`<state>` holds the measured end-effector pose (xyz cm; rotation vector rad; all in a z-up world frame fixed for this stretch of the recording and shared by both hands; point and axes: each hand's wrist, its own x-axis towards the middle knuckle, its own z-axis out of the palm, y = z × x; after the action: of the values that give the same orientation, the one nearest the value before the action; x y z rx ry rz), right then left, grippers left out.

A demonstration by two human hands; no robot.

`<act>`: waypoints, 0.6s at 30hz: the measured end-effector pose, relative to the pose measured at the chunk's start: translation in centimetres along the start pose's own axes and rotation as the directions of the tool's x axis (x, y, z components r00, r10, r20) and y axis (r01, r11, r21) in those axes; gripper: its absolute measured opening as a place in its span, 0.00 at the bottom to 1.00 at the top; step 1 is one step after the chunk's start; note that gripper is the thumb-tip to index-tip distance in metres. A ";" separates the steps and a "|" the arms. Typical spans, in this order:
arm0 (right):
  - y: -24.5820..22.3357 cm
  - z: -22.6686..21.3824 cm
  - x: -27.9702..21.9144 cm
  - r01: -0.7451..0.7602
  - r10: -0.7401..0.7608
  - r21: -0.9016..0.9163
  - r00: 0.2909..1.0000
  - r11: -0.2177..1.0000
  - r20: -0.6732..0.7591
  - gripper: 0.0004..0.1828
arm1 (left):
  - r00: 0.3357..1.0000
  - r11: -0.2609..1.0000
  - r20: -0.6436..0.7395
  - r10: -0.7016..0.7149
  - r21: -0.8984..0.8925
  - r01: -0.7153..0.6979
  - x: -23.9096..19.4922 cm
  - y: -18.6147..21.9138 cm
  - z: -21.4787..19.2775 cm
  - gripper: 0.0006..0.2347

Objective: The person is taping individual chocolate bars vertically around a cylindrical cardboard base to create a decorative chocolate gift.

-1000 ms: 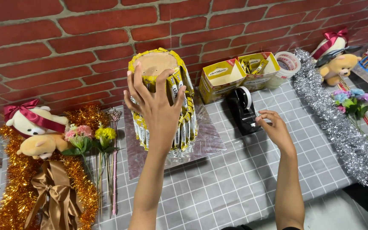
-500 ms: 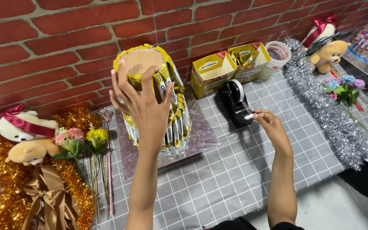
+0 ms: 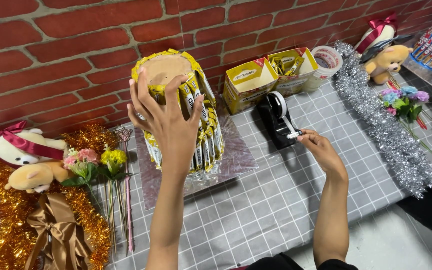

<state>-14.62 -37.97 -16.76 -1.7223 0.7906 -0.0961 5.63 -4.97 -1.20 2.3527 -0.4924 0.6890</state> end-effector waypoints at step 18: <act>-2.4 1.5 -2.8 0.076 -0.127 -0.241 0.971 0.968 -0.203 0.10 | 1.000 1.000 -0.003 0.006 0.005 -0.006 -0.1 0.1 -0.3 0.16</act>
<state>-15.00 -35.00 -14.17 -1.9985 0.9010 -0.2762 5.40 -4.88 -1.02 2.3557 -0.4972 0.6973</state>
